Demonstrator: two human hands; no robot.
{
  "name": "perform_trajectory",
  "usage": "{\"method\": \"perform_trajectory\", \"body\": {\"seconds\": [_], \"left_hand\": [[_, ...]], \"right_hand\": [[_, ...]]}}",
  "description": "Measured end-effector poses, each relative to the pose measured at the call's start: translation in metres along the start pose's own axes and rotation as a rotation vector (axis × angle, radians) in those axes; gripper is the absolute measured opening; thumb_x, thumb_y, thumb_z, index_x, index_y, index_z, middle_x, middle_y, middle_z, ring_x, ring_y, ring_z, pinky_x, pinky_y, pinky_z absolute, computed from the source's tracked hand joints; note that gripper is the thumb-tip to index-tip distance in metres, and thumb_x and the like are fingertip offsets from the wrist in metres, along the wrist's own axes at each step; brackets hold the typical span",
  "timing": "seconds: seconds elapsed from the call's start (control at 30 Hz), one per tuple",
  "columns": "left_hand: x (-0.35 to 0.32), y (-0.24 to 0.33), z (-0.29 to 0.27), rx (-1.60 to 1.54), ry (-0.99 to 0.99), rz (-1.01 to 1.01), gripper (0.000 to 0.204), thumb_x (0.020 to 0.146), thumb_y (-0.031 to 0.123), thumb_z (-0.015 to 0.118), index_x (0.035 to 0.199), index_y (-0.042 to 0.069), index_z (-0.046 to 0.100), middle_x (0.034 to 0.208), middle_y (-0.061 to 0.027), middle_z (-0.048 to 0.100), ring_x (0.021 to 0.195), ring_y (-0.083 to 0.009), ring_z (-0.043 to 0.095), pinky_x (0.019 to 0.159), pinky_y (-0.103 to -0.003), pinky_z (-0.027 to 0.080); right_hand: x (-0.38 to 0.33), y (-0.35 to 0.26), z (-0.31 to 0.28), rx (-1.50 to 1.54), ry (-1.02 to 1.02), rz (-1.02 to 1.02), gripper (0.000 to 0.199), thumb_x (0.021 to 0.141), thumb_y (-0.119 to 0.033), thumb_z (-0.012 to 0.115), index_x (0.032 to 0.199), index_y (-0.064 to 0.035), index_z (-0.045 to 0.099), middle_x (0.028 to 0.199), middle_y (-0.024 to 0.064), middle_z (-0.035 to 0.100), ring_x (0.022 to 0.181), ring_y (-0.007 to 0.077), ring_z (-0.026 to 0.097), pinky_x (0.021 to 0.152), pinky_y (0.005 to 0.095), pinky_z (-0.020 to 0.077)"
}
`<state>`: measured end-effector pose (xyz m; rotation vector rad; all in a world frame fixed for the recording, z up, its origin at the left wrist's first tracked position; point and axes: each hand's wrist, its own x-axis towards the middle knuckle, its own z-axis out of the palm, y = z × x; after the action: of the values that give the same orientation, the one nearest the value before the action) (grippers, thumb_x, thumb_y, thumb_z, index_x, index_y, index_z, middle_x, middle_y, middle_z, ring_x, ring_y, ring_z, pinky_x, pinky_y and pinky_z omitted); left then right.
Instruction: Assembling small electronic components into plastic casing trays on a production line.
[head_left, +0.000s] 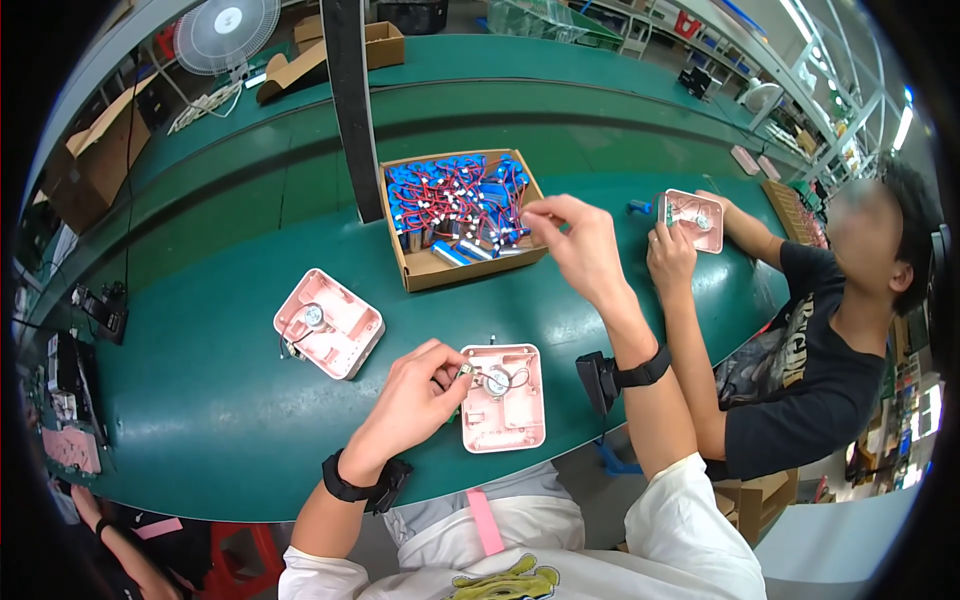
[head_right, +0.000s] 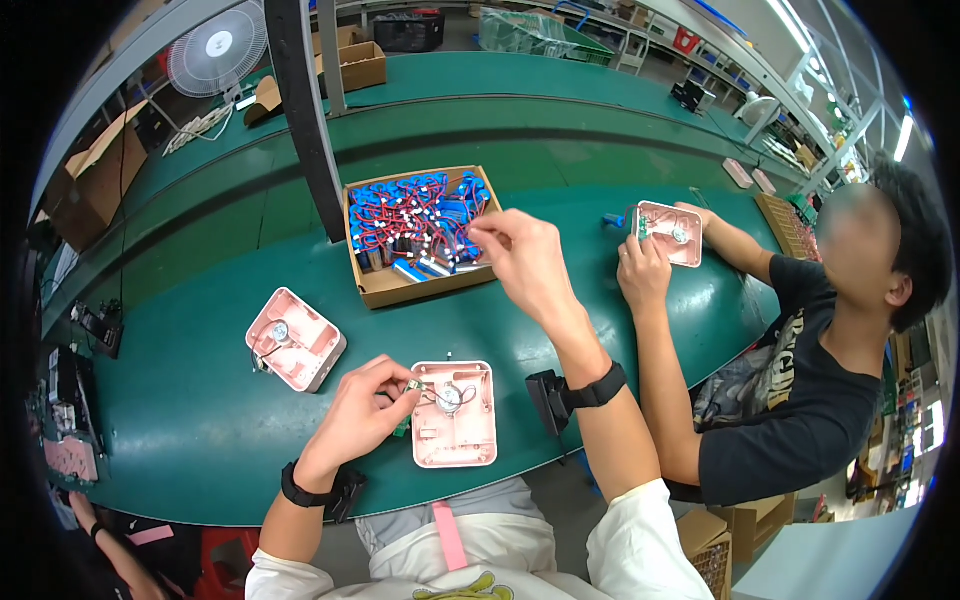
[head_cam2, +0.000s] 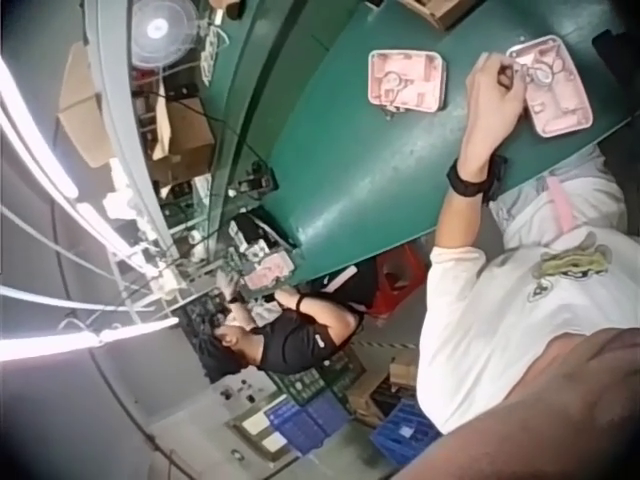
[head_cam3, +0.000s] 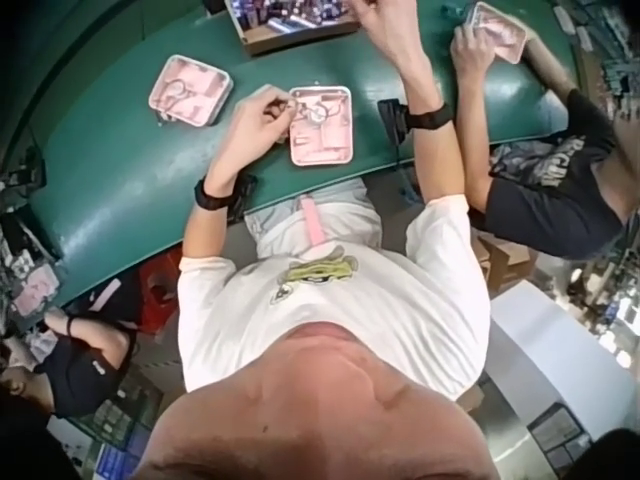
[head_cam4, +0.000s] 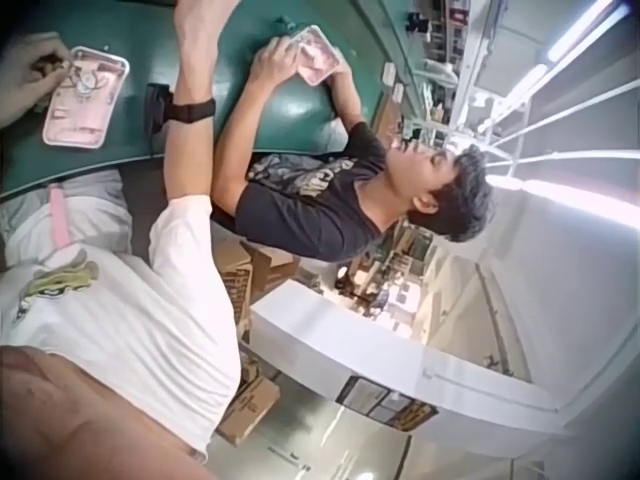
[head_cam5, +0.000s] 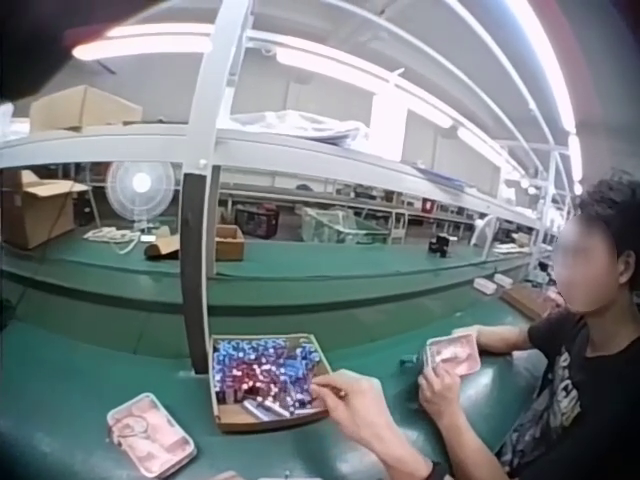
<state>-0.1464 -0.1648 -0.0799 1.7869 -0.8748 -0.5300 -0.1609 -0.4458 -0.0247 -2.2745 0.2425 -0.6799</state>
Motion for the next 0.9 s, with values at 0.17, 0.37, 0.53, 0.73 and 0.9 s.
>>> {"method": "perform_trajectory", "body": {"seconds": [0.17,0.37,0.53,0.73,0.9], "left_hand": [[0.001,-0.001,0.000,-0.006,0.000,-0.014,0.016,0.094,0.003,0.074,0.103,-0.009,0.068,0.093,-0.0080,0.061,0.073,-0.0099,0.058,0.062,-0.025,0.053],[0.003,-0.001,-0.001,-0.025,0.000,-0.021,0.017,0.095,0.004,0.074,0.103,-0.009,0.068,0.094,-0.0082,0.062,0.073,-0.0101,0.061,0.063,-0.025,0.054],[0.003,0.004,0.000,-0.020,-0.010,-0.032,0.017,0.095,0.004,0.073,0.105,-0.009,0.068,0.095,-0.0083,0.063,0.074,-0.0102,0.063,0.064,-0.025,0.054],[0.003,0.002,-0.001,-0.014,-0.007,-0.024,0.018,0.096,0.005,0.073,0.107,-0.009,0.069,0.095,-0.0082,0.064,0.074,-0.0099,0.064,0.064,-0.025,0.054],[0.004,0.004,-0.002,-0.006,-0.013,-0.039,0.018,0.096,0.006,0.073,0.106,-0.009,0.069,0.096,-0.0086,0.064,0.074,-0.0097,0.064,0.064,-0.025,0.054]], "right_hand": [[0.006,-0.004,0.004,0.604,0.010,0.066,0.020,0.103,-0.012,0.068,0.115,0.0034,0.073,0.102,0.0128,0.077,0.085,0.0178,0.076,0.071,0.0288,0.0607],[0.019,0.000,0.008,0.730,-0.058,0.135,0.023,0.106,-0.013,0.064,0.121,0.0048,0.068,0.102,0.0143,0.076,0.084,0.0176,0.075,0.073,0.0273,0.0609],[0.033,0.004,0.001,0.703,-0.041,0.109,0.024,0.106,-0.013,0.065,0.120,0.0062,0.067,0.099,0.0148,0.075,0.083,0.0174,0.074,0.074,0.0274,0.0601],[0.042,0.012,-0.005,0.692,0.006,0.083,0.023,0.105,-0.013,0.066,0.118,0.0072,0.066,0.099,0.0156,0.075,0.082,0.0166,0.073,0.073,0.0270,0.0597],[0.048,-0.002,-0.017,0.744,0.115,-0.049,0.022,0.105,-0.012,0.066,0.116,0.0066,0.066,0.100,0.0157,0.076,0.081,0.0161,0.073,0.072,0.0266,0.0595]]}}
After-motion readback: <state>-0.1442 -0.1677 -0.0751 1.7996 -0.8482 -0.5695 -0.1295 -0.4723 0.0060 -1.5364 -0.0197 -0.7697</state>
